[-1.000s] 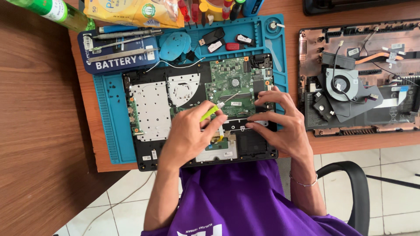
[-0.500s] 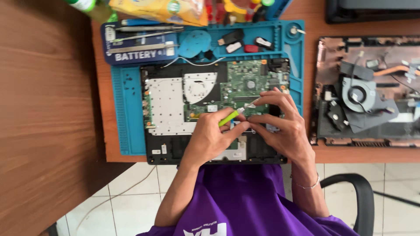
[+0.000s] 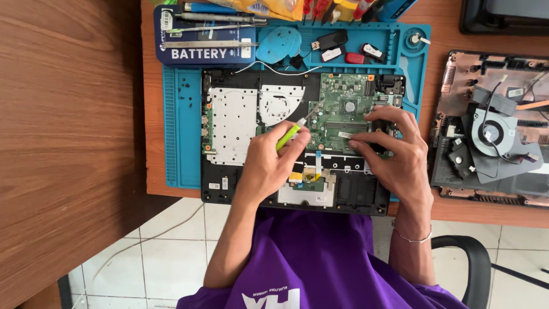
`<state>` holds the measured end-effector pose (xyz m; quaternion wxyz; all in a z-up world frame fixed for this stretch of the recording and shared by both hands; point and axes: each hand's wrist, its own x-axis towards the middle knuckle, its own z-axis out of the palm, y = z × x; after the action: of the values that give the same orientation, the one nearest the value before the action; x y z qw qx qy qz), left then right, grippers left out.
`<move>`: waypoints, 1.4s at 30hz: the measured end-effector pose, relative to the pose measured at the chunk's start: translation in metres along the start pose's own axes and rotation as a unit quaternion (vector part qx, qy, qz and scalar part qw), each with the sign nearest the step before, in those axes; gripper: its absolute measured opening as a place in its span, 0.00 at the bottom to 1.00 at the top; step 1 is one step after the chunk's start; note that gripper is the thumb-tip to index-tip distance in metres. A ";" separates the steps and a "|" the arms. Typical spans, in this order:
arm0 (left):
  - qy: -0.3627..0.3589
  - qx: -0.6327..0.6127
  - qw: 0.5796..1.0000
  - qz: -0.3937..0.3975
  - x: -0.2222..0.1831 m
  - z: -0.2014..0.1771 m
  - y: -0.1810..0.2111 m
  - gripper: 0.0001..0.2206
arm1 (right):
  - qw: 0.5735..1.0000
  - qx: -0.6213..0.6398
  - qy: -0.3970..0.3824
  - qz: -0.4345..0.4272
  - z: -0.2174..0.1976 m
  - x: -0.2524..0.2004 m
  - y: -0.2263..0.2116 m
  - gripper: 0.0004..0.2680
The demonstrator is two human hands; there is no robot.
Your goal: The person disassembles the internal components of a laptop on a workbench using a small screwdriver, removing screws and detaching various modules from the motherboard.
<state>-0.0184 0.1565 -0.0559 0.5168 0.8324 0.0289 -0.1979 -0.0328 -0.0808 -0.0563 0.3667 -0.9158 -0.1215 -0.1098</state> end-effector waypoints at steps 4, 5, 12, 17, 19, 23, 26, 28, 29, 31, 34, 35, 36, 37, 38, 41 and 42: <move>0.054 0.043 0.986 0.155 -0.009 -0.010 -0.002 0.07 | 1.000 0.005 0.003 0.011 0.000 -0.003 0.001 0.07; 0.062 0.068 0.978 0.187 -0.012 -0.013 -0.004 0.06 | 1.000 0.005 0.005 0.013 -0.001 -0.004 0.002 0.08; 0.080 0.169 0.956 0.225 -0.017 -0.022 -0.009 0.05 | 0.999 -0.022 0.010 0.042 -0.014 -0.011 0.009 0.11; 0.077 0.182 0.953 0.231 -0.017 -0.024 -0.008 0.06 | 0.997 -0.051 -0.028 0.054 -0.029 -0.015 0.013 0.15; 0.077 0.184 0.952 0.232 -0.017 -0.024 -0.007 0.06 | 0.996 -0.062 -0.043 0.050 -0.032 -0.015 0.014 0.16; 0.076 0.176 0.957 0.218 -0.018 -0.028 -0.007 0.05 | 0.997 -0.054 -0.045 0.044 -0.027 -0.010 0.014 0.17; 0.090 0.162 0.959 0.216 -0.024 -0.034 -0.009 0.05 | 0.997 -0.052 -0.042 0.040 -0.022 -0.008 0.010 0.17; 0.109 0.150 0.959 0.215 -0.029 -0.041 -0.012 0.06 | 0.997 -0.051 -0.041 0.040 -0.020 -0.005 0.007 0.18; 0.120 0.142 0.959 0.213 -0.032 -0.045 -0.014 0.06 | 0.997 -0.049 -0.041 0.043 -0.020 -0.004 0.005 0.18; 0.146 0.130 0.961 0.197 -0.040 -0.055 -0.019 0.06 | 0.997 -0.050 -0.046 0.044 -0.019 -0.002 0.004 0.18; 0.193 0.111 0.964 0.145 -0.051 -0.073 -0.030 0.06 | 0.995 -0.062 -0.056 0.045 -0.020 0.000 0.005 0.18; 0.212 0.103 0.964 0.121 -0.054 -0.079 -0.035 0.06 | 0.995 -0.065 -0.058 0.045 -0.019 0.000 0.005 0.19; 0.229 0.095 0.964 0.095 -0.057 -0.085 -0.040 0.06 | 0.995 -0.069 -0.062 0.047 -0.019 -0.001 0.005 0.19; 0.250 0.094 0.960 0.082 -0.061 -0.090 -0.045 0.06 | 0.995 -0.068 -0.064 0.046 -0.019 -0.002 0.006 0.19; 0.272 0.095 0.955 0.070 -0.062 -0.097 -0.050 0.07 | 0.995 -0.066 -0.063 0.045 -0.018 -0.003 0.007 0.19; 0.323 0.098 0.939 0.058 -0.063 -0.109 -0.064 0.07 | 0.995 -0.073 -0.060 0.035 -0.014 -0.002 0.008 0.17; 0.338 0.099 0.934 0.058 -0.063 -0.111 -0.068 0.07 | 0.995 -0.077 -0.059 0.031 -0.011 -0.002 0.008 0.16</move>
<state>-0.0608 0.2949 -0.0480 0.4023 0.8973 0.1332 0.1234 -0.0335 -0.0946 -0.0542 0.2908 -0.9494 -0.1060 -0.0531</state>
